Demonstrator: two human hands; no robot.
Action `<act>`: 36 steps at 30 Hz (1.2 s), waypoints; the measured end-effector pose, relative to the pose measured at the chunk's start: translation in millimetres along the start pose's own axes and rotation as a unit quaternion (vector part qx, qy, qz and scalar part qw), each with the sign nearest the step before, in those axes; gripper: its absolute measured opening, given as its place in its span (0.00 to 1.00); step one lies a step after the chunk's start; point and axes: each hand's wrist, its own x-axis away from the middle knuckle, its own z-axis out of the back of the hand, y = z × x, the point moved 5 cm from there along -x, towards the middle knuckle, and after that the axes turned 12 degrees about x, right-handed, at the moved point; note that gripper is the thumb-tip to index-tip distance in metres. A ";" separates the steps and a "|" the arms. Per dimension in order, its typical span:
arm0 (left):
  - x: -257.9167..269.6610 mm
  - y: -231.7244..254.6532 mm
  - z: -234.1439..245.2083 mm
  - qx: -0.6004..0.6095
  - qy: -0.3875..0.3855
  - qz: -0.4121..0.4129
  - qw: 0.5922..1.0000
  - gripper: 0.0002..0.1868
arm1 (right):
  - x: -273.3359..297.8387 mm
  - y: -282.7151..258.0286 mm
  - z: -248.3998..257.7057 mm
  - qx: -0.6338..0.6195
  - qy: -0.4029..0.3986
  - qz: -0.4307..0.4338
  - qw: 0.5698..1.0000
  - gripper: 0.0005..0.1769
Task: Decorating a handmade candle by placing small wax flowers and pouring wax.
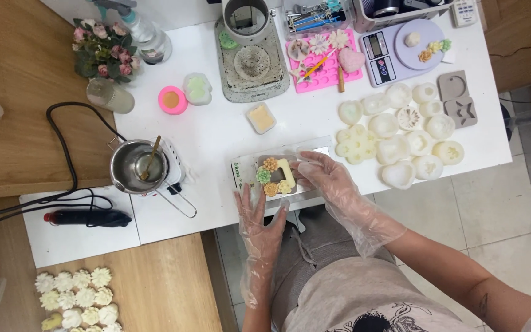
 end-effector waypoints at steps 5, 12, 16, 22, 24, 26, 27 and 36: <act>6.9 -11.3 1.8 -0.001 0.004 -0.001 1.000 0.40 | -1.7 2.6 -0.9 0.023 -0.008 0.000 1.000 0.32; -31.3 -1.3 23.0 -0.018 -0.059 -0.003 0.998 0.59 | 2.3 6.1 12.7 -0.028 0.029 0.010 0.999 0.31; -63.4 -18.5 18.6 -0.033 -0.140 -0.022 0.989 0.60 | 6.1 0.7 18.6 0.051 0.003 0.034 0.998 0.32; -70.8 -19.0 14.9 -0.052 -0.157 -0.022 0.986 0.52 | 3.3 16.8 15.2 0.008 -0.027 -0.022 0.999 0.35; -69.4 -17.0 13.9 -0.034 -0.138 -0.020 0.990 0.51 | 2.9 15.1 14.3 -0.057 -0.033 -0.020 0.998 0.35; -65.1 -13.1 12.7 -0.030 -0.131 -0.011 0.991 0.51 | 1.7 16.3 12.5 -0.055 -0.039 -0.033 0.997 0.35; -63.3 -10.7 12.0 -0.024 -0.124 -0.004 0.992 0.51 | 0.3 16.4 11.9 -0.053 -0.043 -0.043 0.997 0.35; -41.4 -2.5 -4.7 0.012 -0.044 0.034 0.998 0.51 | -15.2 44.1 14.5 -0.089 -0.082 -0.037 0.992 0.34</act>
